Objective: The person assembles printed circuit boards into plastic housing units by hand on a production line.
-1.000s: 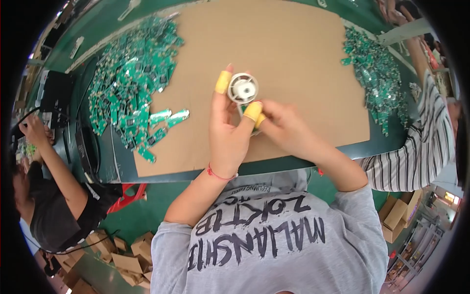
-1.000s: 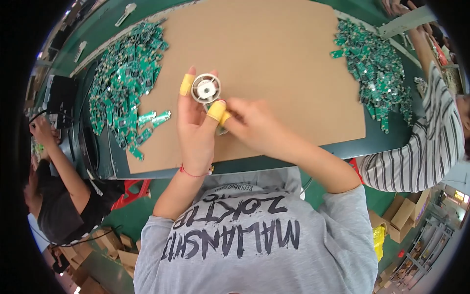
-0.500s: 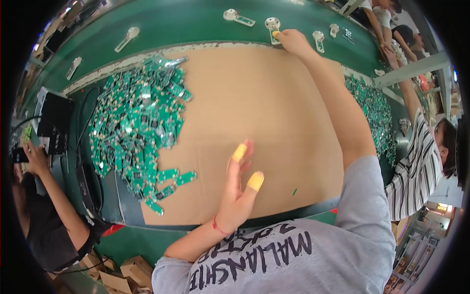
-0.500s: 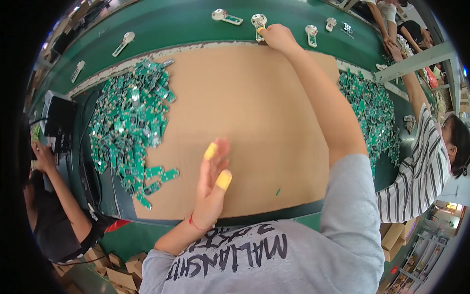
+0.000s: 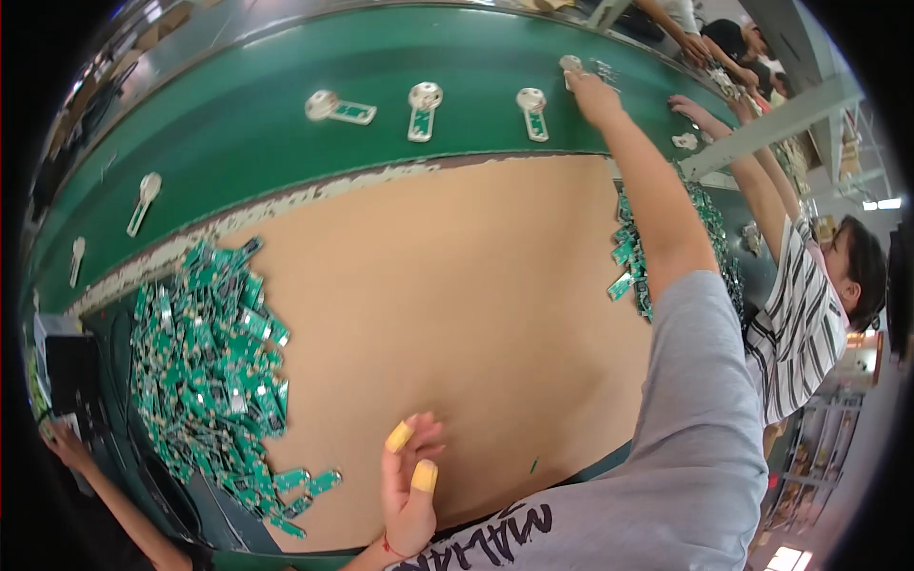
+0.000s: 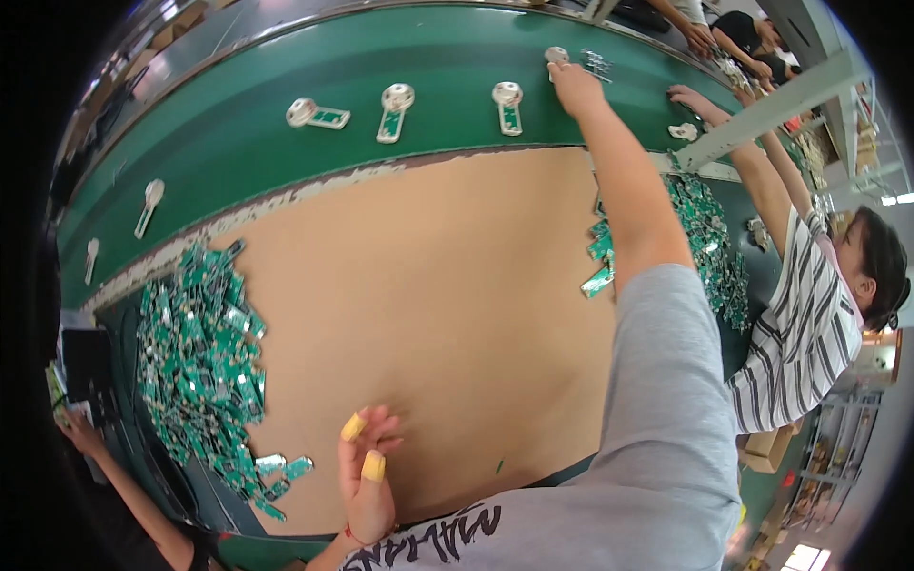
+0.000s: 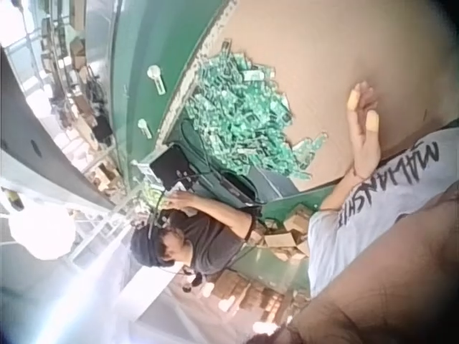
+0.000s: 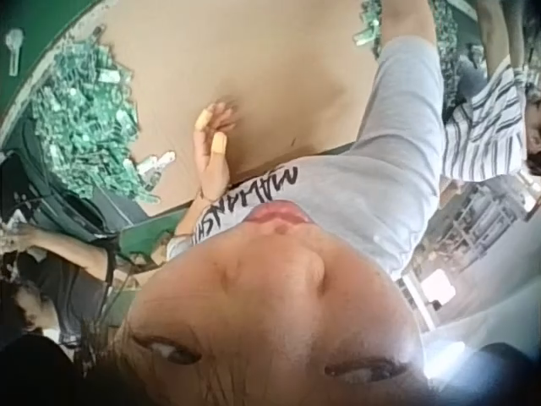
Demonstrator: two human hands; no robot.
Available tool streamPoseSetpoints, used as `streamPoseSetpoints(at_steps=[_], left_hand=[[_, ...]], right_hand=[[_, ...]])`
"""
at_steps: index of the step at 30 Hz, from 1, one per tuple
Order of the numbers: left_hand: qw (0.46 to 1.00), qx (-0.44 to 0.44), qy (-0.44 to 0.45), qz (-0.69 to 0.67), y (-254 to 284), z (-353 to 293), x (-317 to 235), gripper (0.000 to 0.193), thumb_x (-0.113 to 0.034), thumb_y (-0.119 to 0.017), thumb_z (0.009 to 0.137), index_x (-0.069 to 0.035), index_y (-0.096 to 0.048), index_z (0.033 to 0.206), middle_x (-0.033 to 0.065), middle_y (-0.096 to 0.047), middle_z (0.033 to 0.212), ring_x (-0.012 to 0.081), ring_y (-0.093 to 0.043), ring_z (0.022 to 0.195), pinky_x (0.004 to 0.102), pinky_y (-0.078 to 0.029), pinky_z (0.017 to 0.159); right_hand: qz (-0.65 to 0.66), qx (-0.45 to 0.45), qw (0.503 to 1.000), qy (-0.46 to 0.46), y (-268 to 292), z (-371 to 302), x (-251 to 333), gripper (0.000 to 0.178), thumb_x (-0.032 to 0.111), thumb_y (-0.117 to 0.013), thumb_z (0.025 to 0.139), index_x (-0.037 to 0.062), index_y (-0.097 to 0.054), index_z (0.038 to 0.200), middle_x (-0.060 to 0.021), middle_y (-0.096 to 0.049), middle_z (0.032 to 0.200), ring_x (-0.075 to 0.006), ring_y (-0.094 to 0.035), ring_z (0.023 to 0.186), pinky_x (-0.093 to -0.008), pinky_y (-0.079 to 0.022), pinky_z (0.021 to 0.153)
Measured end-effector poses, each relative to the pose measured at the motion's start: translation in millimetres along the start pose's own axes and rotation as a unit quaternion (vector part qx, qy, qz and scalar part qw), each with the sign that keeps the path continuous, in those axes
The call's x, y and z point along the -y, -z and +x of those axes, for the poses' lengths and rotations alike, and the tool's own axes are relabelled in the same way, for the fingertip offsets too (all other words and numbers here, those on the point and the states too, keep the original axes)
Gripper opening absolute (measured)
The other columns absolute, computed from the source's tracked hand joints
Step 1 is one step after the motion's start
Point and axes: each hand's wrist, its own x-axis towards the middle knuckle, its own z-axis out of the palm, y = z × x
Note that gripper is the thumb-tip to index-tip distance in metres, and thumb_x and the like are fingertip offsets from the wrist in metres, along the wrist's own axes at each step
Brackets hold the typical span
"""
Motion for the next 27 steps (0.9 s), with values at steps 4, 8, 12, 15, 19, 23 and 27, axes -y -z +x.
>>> streamPoseSetpoints(at_steps=[4, 8, 12, 15, 19, 23, 27], left_hand=[[1.0, -0.008, 0.019, 0.023, -3.7, 4.4, -2.9, 0.04, -0.007, -0.04, 0.089, -0.002, -0.033, 0.128, 0.0119, -0.042, 0.126, 0.0222, -0.045, 0.112, 0.0345, -0.037, 0.091], [0.999, -0.01, -0.004, 0.05, -10.2, -2.5, -3.9, 0.038, -0.009, -0.041, 0.09, -0.003, -0.036, 0.127, 0.0116, -0.045, 0.123, 0.022, -0.046, 0.112, 0.0341, -0.038, 0.09], [0.997, -0.002, -0.022, 0.078, -16.0, -8.4, -1.2, 0.035, -0.011, -0.041, 0.09, -0.003, -0.04, 0.125, 0.0114, -0.048, 0.12, 0.0213, -0.047, 0.11, 0.0344, -0.039, 0.089], [0.995, 0.006, -0.04, 0.087, -20.0, -12.7, -1.2, 0.034, -0.01, -0.041, 0.09, -0.003, -0.041, 0.124, 0.0111, -0.048, 0.121, 0.0209, -0.048, 0.111, 0.0345, -0.039, 0.089], [0.995, 0.003, -0.058, 0.083, -14.1, -16.9, 4.4, 0.034, -0.012, -0.042, 0.091, -0.003, -0.041, 0.124, 0.0111, -0.047, 0.122, 0.0212, -0.046, 0.114, 0.0334, -0.039, 0.09], [0.993, 0.031, -0.093, 0.06, -13.7, -12.0, 3.4, 0.035, -0.003, -0.043, 0.089, -0.001, -0.041, 0.123, 0.0099, -0.046, 0.122, 0.0204, -0.044, 0.115, 0.0304, -0.033, 0.096], [0.993, 0.053, -0.087, 0.063, -20.8, -7.5, 1.6, 0.033, -0.003, -0.045, 0.088, -0.001, -0.044, 0.12, 0.009, -0.045, 0.12, 0.0189, -0.045, 0.113, 0.0284, -0.036, 0.092]], right_hand=[[-0.038, -0.085, 0.995, 0.042, 8.8, -19.1, 1.4, 0.011, 0.015, -0.047, 0.082, 0.0091, -0.055, 0.087, -0.0058, -0.059, 0.087, -0.0224, -0.056, 0.088, -0.0355, -0.048, 0.071], [-0.092, -0.121, 0.985, 0.083, 23.6, -40.1, 13.8, 0.009, 0.012, -0.048, 0.077, 0.0093, -0.056, 0.081, -0.0037, -0.058, 0.084, -0.0196, -0.055, 0.085, -0.0334, -0.043, 0.07], [0.013, -0.124, 0.99, 0.064, 46.7, -80.6, 24.2, 0.007, 0.01, -0.052, 0.076, 0.0079, -0.053, 0.082, -0.0066, -0.058, 0.081, -0.0229, -0.055, 0.084, -0.0347, -0.043, 0.071], [0.079, -0.18, 0.98, 0.04, 76.9, -93.3, 26.1, 0.013, 0.011, -0.055, 0.074, 0.0053, -0.051, 0.085, -0.0093, -0.058, 0.083, -0.0271, -0.054, 0.083, -0.0376, -0.044, 0.071], [0.313, -0.266, 0.912, 0.025, 123.1, -118.0, 56.7, 0.016, 0.01, -0.055, 0.074, 0.0022, -0.052, 0.088, -0.0146, -0.056, 0.082, -0.0319, -0.053, 0.083, -0.0404, -0.044, 0.071], [0.317, 0.062, 0.927, 0.19, 185.9, -176.8, 112.5, 0.017, 0.007, -0.053, 0.076, 0.0044, -0.054, 0.093, -0.0123, -0.057, 0.087, -0.0281, -0.055, 0.081, -0.0348, -0.045, 0.074], [0.429, -0.031, 0.898, 0.094, 173.7, -194.5, 127.5, 0.024, 0.009, -0.056, 0.076, 0.0045, -0.054, 0.1, -0.0123, -0.057, 0.093, -0.029, -0.054, 0.087, -0.0357, -0.044, 0.077]])
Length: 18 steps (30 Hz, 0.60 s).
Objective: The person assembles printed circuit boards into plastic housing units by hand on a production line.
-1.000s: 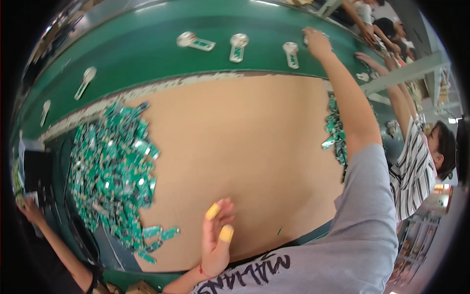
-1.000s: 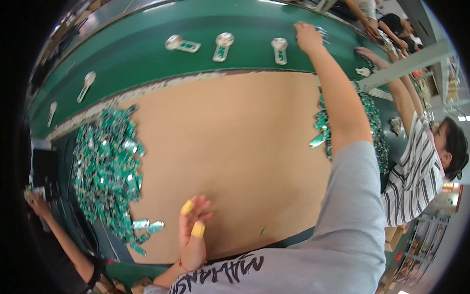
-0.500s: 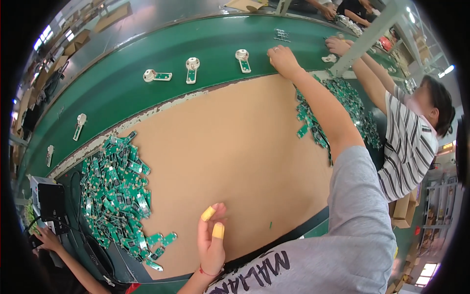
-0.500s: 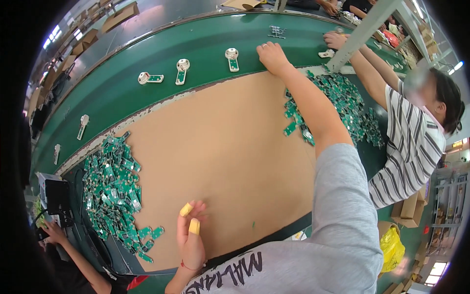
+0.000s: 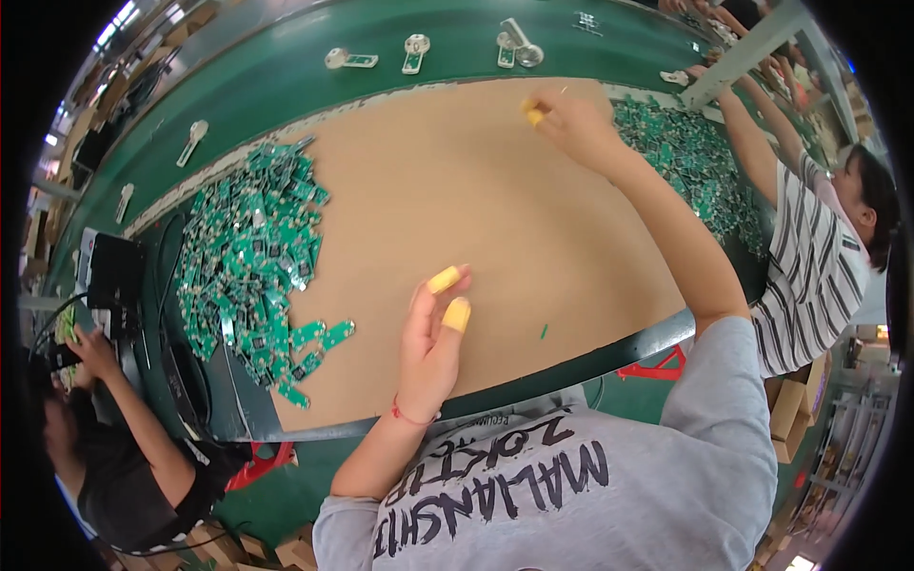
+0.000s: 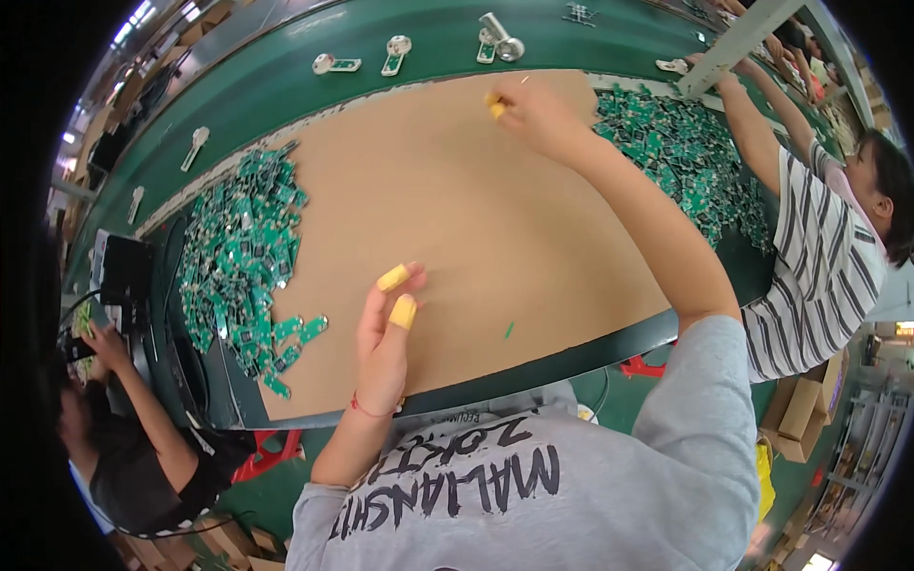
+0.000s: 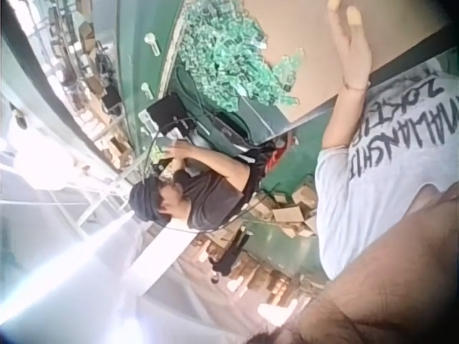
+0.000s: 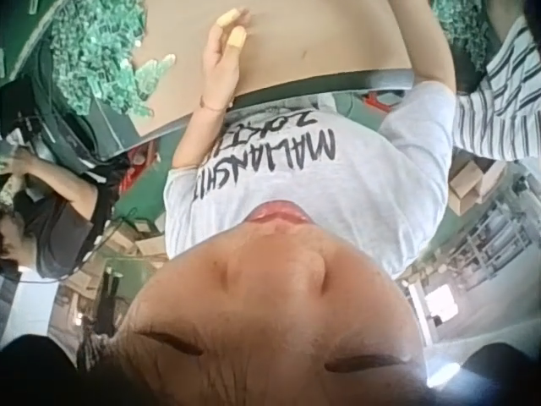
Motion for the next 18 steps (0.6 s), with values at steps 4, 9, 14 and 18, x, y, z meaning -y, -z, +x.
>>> streamPoseSetpoints(at_steps=[4, 9, 14, 18], left_hand=[[0.997, 0.012, -0.041, 0.063, -1.5, -2.7, -3.5, 0.031, -0.004, -0.047, 0.086, -0.003, -0.05, 0.116, 0.0094, -0.047, 0.115, 0.018, -0.048, 0.107, 0.0271, -0.041, 0.081], [0.991, 0.004, -0.066, 0.117, 9.3, -15.2, -3.1, 0.03, -0.003, -0.049, 0.083, -0.003, -0.054, 0.112, 0.0098, -0.051, 0.112, 0.0198, -0.05, 0.101, 0.0278, -0.043, 0.08], [0.985, 0.024, -0.038, 0.165, 17.6, -19.6, -16.5, 0.026, -0.001, -0.046, 0.086, 0.0, -0.053, 0.111, 0.0094, -0.051, 0.11, 0.0173, -0.051, 0.103, 0.0266, -0.041, 0.085], [0.991, 0.018, -0.027, 0.126, 21.9, -18.6, -16.6, 0.026, -0.002, -0.046, 0.086, 0.0, -0.053, 0.111, 0.0091, -0.052, 0.11, 0.0183, -0.053, 0.1, 0.0272, -0.042, 0.083]], right_hand=[[-0.125, -0.134, 0.983, 0.028, -28.5, 39.7, -43.9, 0.029, 0.018, -0.058, 0.074, 0.0041, -0.052, 0.099, -0.0125, -0.054, 0.097, -0.0305, -0.049, 0.093, -0.0413, -0.044, 0.075], [-0.141, -0.166, 0.967, -0.129, -47.5, 106.6, -103.8, 0.047, 0.024, -0.061, 0.073, 0.0062, -0.047, 0.114, -0.0133, -0.047, 0.121, -0.0326, -0.042, 0.113, -0.0424, -0.038, 0.092], [-0.155, -0.074, 0.977, -0.125, -55.1, 141.0, -166.7, 0.059, 0.025, -0.062, 0.073, 0.0163, -0.04, 0.128, -0.0137, -0.044, 0.128, -0.0321, -0.042, 0.116, -0.0415, -0.038, 0.093], [-0.086, -0.112, 0.971, -0.194, -54.9, 143.9, -155.8, 0.043, 0.029, -0.063, 0.072, 0.0102, -0.051, 0.109, -0.0164, -0.06, 0.098, -0.0348, -0.056, 0.093, -0.0434, -0.045, 0.078]])
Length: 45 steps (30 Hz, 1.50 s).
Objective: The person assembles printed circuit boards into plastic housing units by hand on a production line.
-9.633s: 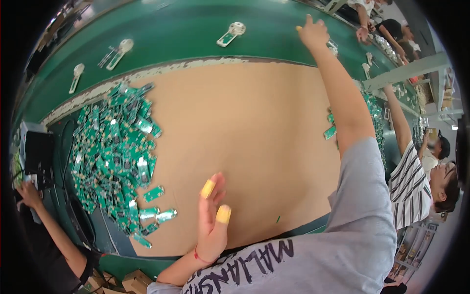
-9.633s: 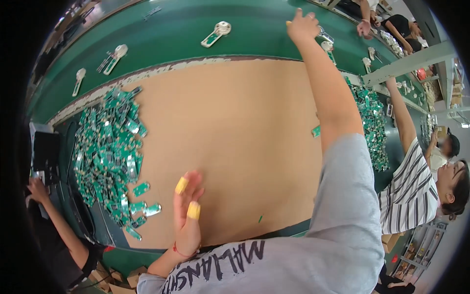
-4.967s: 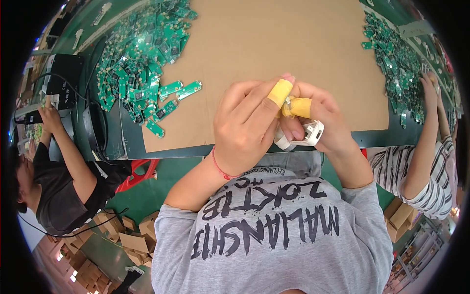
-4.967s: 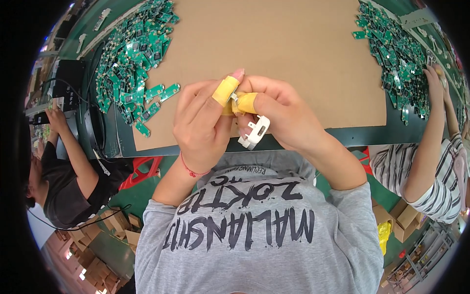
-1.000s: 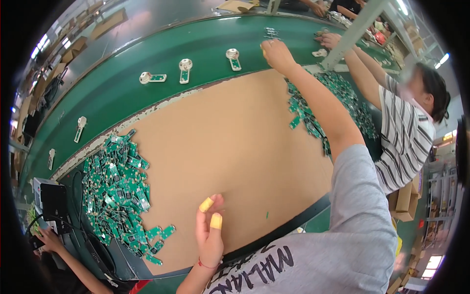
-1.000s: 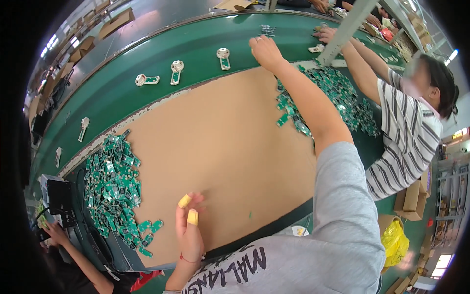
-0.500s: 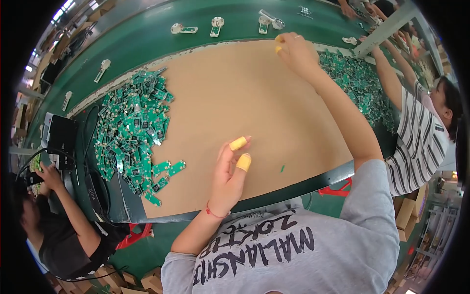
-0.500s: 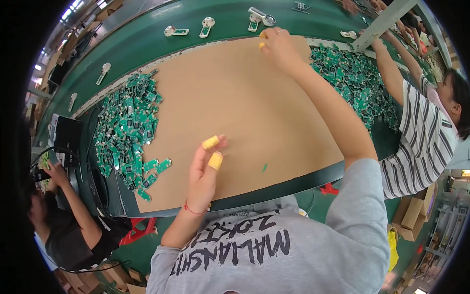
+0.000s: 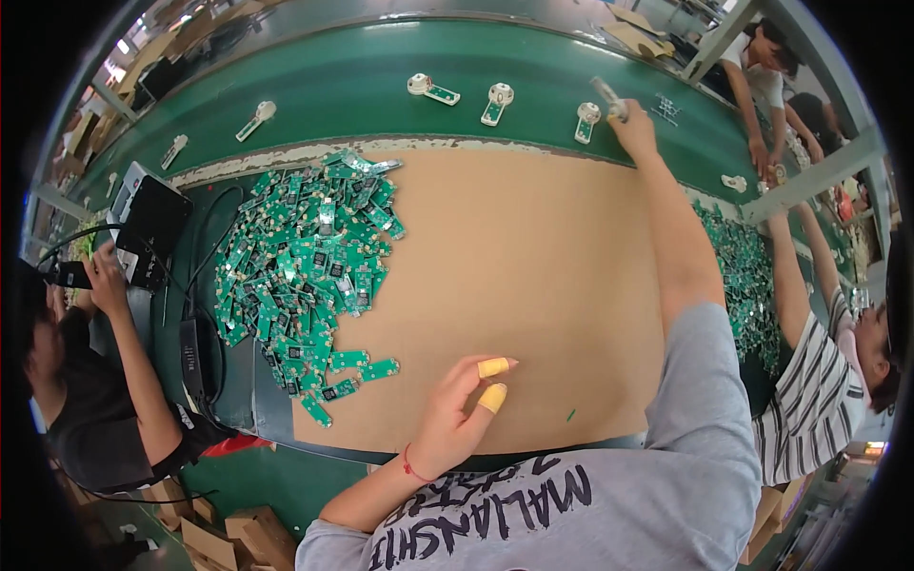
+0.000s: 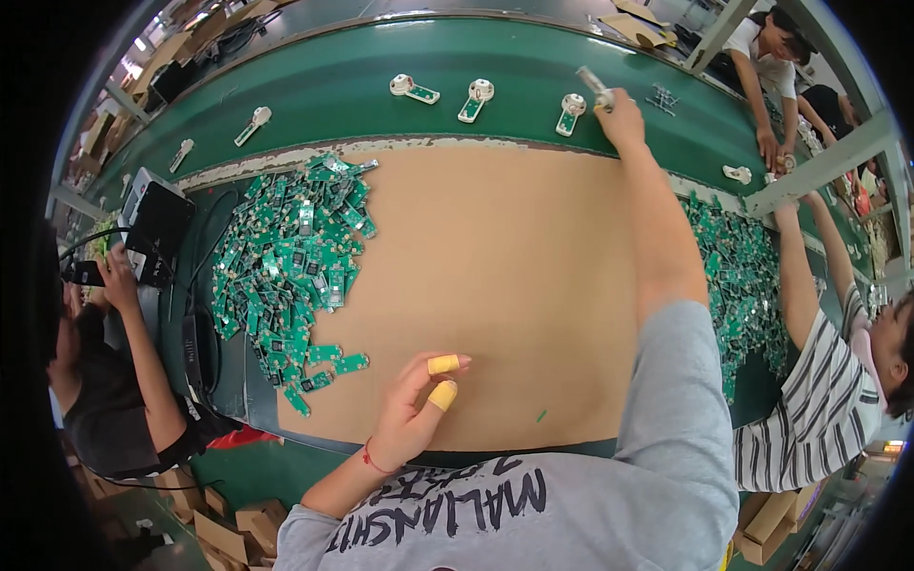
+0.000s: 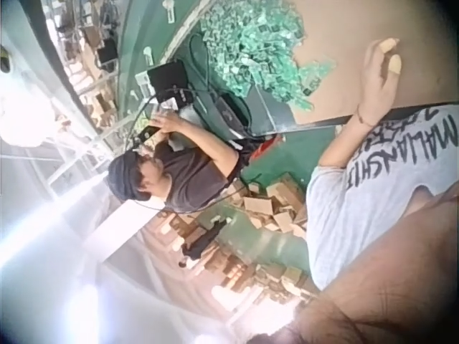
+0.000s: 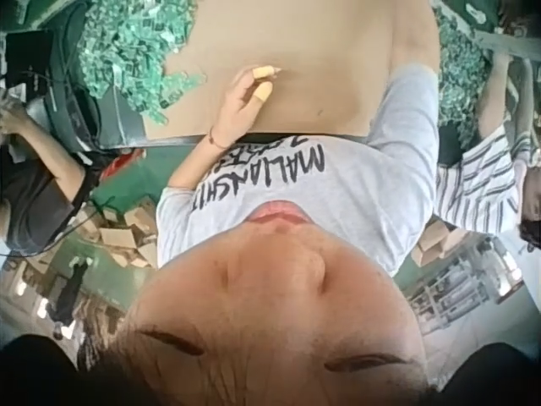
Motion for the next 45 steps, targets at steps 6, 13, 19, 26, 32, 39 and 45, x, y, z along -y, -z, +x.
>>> streamPoseSetpoints(at_steps=[6, 13, 19, 26, 32, 39, 45], left_hand=[[0.967, 0.0, -0.096, 0.235, 14.0, 12.9, -13.1, 0.028, -0.001, -0.054, 0.077, -0.003, -0.057, 0.105, 0.0117, -0.053, 0.107, 0.026, -0.054, 0.093, 0.0322, -0.043, 0.078], [0.841, -0.074, -0.137, 0.519, 11.4, 16.2, -1.8, 0.035, -0.004, -0.062, 0.067, -0.008, -0.056, 0.101, 0.0083, -0.046, 0.116, 0.0285, -0.044, 0.107, 0.0409, -0.036, 0.084], [0.847, -0.002, -0.163, 0.507, 8.0, -0.7, 21.4, 0.026, -0.003, -0.062, 0.065, -0.007, -0.053, 0.089, 0.0062, -0.049, 0.101, 0.0243, -0.047, 0.1, 0.0369, -0.037, 0.08], [0.864, 0.015, -0.122, 0.489, 13.2, -17.6, 16.1, 0.02, 0.0, -0.061, 0.066, -0.004, -0.052, 0.084, 0.0063, -0.051, 0.095, 0.026, -0.05, 0.087, 0.0354, -0.039, 0.074], [0.893, 0.002, -0.136, 0.429, 12.0, -26.0, 6.1, 0.022, -0.002, -0.06, 0.069, -0.003, -0.056, 0.091, 0.0079, -0.053, 0.099, 0.0267, -0.05, 0.092, 0.0356, -0.039, 0.077], [0.767, -0.126, -0.085, 0.624, 83.1, -17.7, 20.1, 0.032, -0.002, -0.059, 0.07, -0.005, -0.057, 0.102, 0.0068, -0.054, 0.1, 0.026, -0.049, 0.087, 0.0386, -0.04, 0.075], [0.897, -0.049, 0.032, 0.439, 58.9, -7.5, -3.6, 0.027, 0.0, -0.061, 0.072, -0.003, -0.056, 0.099, 0.0079, -0.053, 0.09, 0.0209, -0.055, 0.075, 0.0299, -0.045, 0.064]], right_hand=[[0.351, 0.12, 0.929, -0.02, 31.7, -68.4, 49.8, 0.043, 0.026, -0.057, 0.078, 0.0021, -0.05, 0.113, -0.0062, -0.061, 0.082, -0.0153, -0.058, 0.076, -0.0275, -0.045, 0.067], [0.345, 0.376, 0.86, 0.023, 119.3, -288.1, 147.1, 0.037, 0.013, -0.058, 0.076, -0.0007, -0.052, 0.11, -0.0011, -0.055, 0.077, -0.0063, -0.047, 0.063, -0.023, -0.04, 0.055], [0.306, 0.446, 0.841, -0.006, 136.2, -339.2, 155.9, 0.041, 0.003, -0.056, 0.076, -0.0022, -0.048, 0.116, -0.0038, -0.054, 0.087, -0.0093, -0.05, 0.076, -0.0225, -0.043, 0.066], [0.208, 0.19, 0.923, 0.264, 134.0, -361.9, 177.2, 0.04, 0.008, -0.063, 0.072, 0.0041, -0.052, 0.11, -0.0103, -0.053, 0.103, -0.0269, -0.05, 0.097, -0.0384, -0.041, 0.086], [0.192, 0.146, 0.917, 0.318, 104.1, -384.1, 179.4, 0.024, 0.004, -0.063, 0.07, 0.0042, -0.056, 0.093, -0.0073, -0.053, 0.089, -0.0244, -0.052, 0.09, -0.0413, -0.038, 0.088], [0.229, 0.137, 0.918, 0.294, 103.3, -381.2, 179.8, 0.016, 0.004, -0.061, 0.07, 0.0046, -0.054, 0.085, -0.0043, -0.051, 0.076, -0.0208, -0.052, 0.078, -0.0363, -0.038, 0.084], [0.249, 0.2, 0.919, 0.23, 113.4, -379.7, 176.5, 0.016, 0.003, -0.059, 0.071, 0.0055, -0.053, 0.085, -0.0023, -0.051, 0.068, -0.0176, -0.052, 0.072, -0.0347, -0.035, 0.086]])
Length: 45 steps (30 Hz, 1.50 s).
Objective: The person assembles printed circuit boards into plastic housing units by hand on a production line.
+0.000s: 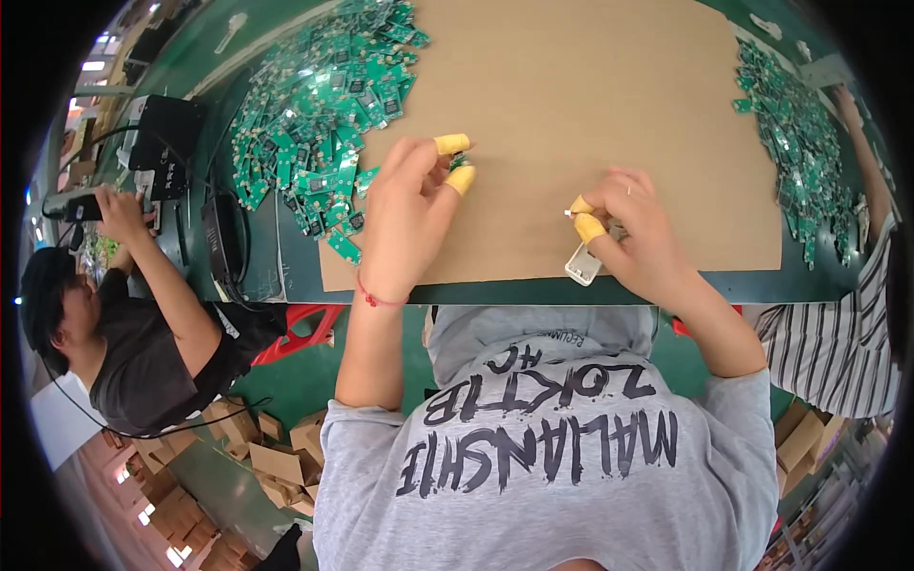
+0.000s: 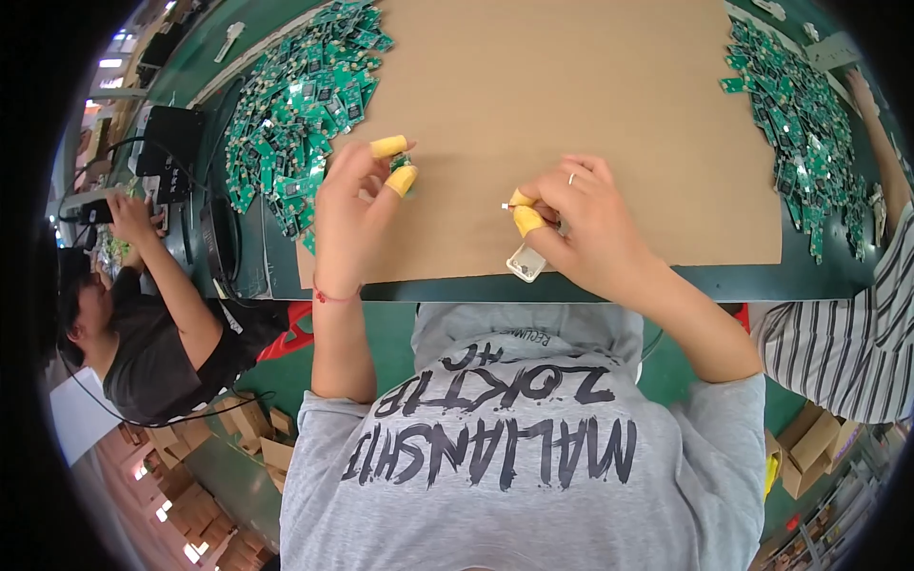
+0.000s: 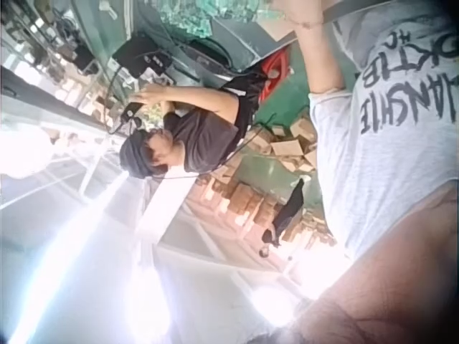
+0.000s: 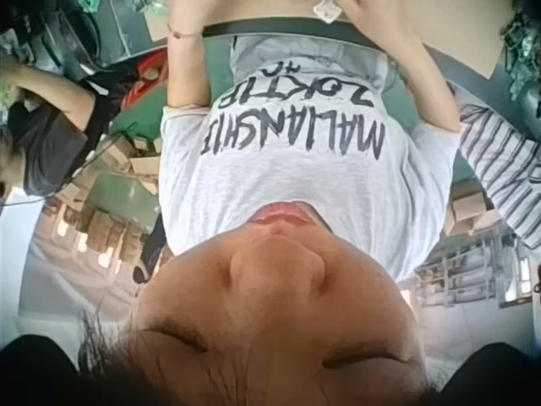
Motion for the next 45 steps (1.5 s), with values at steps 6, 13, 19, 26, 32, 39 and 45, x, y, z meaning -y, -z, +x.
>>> streamPoseSetpoints(at_steps=[6, 13, 19, 26, 32, 39, 45], left_hand=[[0.992, -0.073, -0.026, -0.096, -33.3, -13.0, 7.9, 0.03, 0.004, -0.06, 0.072, 0.0, -0.051, 0.1, 0.0091, -0.052, 0.088, 0.0178, -0.052, 0.065, 0.0258, -0.043, 0.058], [0.975, 0.005, -0.088, -0.202, -29.1, -20.3, -14.6, 0.02, 0.003, -0.055, 0.077, -0.002, -0.058, 0.096, 0.008, -0.049, 0.085, 0.0164, -0.051, 0.072, 0.0254, -0.043, 0.057], [0.953, -0.044, -0.108, -0.281, -30.1, -25.3, -51.0, 0.025, 0.005, -0.051, 0.077, 0.001, -0.06, 0.101, 0.0075, -0.051, 0.096, 0.0126, -0.05, 0.079, 0.0214, -0.04, 0.067], [0.952, -0.126, -0.18, -0.212, -36.5, -23.1, -53.2, 0.026, 0.005, -0.053, 0.076, -0.001, -0.06, 0.1, 0.0078, -0.052, 0.089, 0.015, -0.052, 0.073, 0.0237, -0.042, 0.063], [0.942, -0.174, -0.202, -0.204, -41.3, -22.8, -52.4, 0.028, 0.007, -0.056, 0.072, -0.002, -0.06, 0.098, 0.0093, -0.053, 0.089, 0.0191, -0.053, 0.074, 0.027, -0.044, 0.061], [0.935, -0.227, -0.219, -0.163, -47.1, -20.5, -49.6, 0.029, 0.004, -0.061, 0.066, -0.004, -0.061, 0.094, 0.0088, -0.054, 0.087, 0.0224, -0.053, 0.071, 0.0312, -0.043, 0.06], [0.914, -0.302, -0.264, -0.065, -50.5, -16.6, -45.3, 0.026, -0.001, -0.066, 0.061, -0.007, -0.061, 0.086, 0.0017, -0.056, 0.082, 0.0172, -0.052, 0.066, 0.0293, -0.036, 0.056]], right_hand=[[0.112, -0.048, 0.99, -0.069, -1.3, -1.2, 3.1, 0.016, 0.002, -0.056, 0.072, 0.003, -0.055, 0.088, -0.004, -0.055, 0.069, -0.0193, -0.053, 0.069, -0.0333, -0.038, 0.083], [0.311, -0.025, 0.928, -0.202, 1.5, 3.9, 17.1, 0.009, 0.005, -0.051, 0.08, 0.0014, -0.055, 0.087, -0.0023, -0.054, 0.068, -0.008, -0.053, 0.064, -0.022, -0.044, 0.053], [0.434, -0.04, 0.88, -0.188, 3.4, 5.8, 32.7, 0.008, 0.006, -0.048, 0.084, 0.0007, -0.052, 0.086, 0.0002, -0.054, 0.067, -0.0032, -0.051, 0.055, -0.0187, -0.043, 0.048], [0.481, -0.087, 0.858, -0.158, 6.3, 6.2, 38.7, 0.008, 0.008, -0.046, 0.086, 0.0006, -0.05, 0.086, -0.0007, -0.054, 0.066, -0.0031, -0.05, 0.052, -0.0178, -0.04, 0.044], [0.529, -0.069, 0.828, -0.172, 5.6, 10.2, 41.4, 0.009, 0.009, -0.044, 0.087, 0.0023, -0.048, 0.083, 0.0008, -0.05, 0.062, -0.0019, -0.044, 0.052, -0.0178, -0.035, 0.045], [0.57, -0.044, 0.794, -0.208, 7.3, 13.6, 43.7, 0.011, 0.01, -0.042, 0.088, 0.003, -0.049, 0.082, 0.0, -0.048, 0.06, -0.004, -0.045, 0.054, -0.0183, -0.035, 0.047], [0.604, -0.043, 0.763, -0.227, 5.6, 14.4, 47.3, 0.013, 0.012, -0.04, 0.088, 0.0036, -0.048, 0.082, -0.0007, -0.049, 0.06, -0.0064, -0.047, 0.056, -0.0198, -0.038, 0.051]])
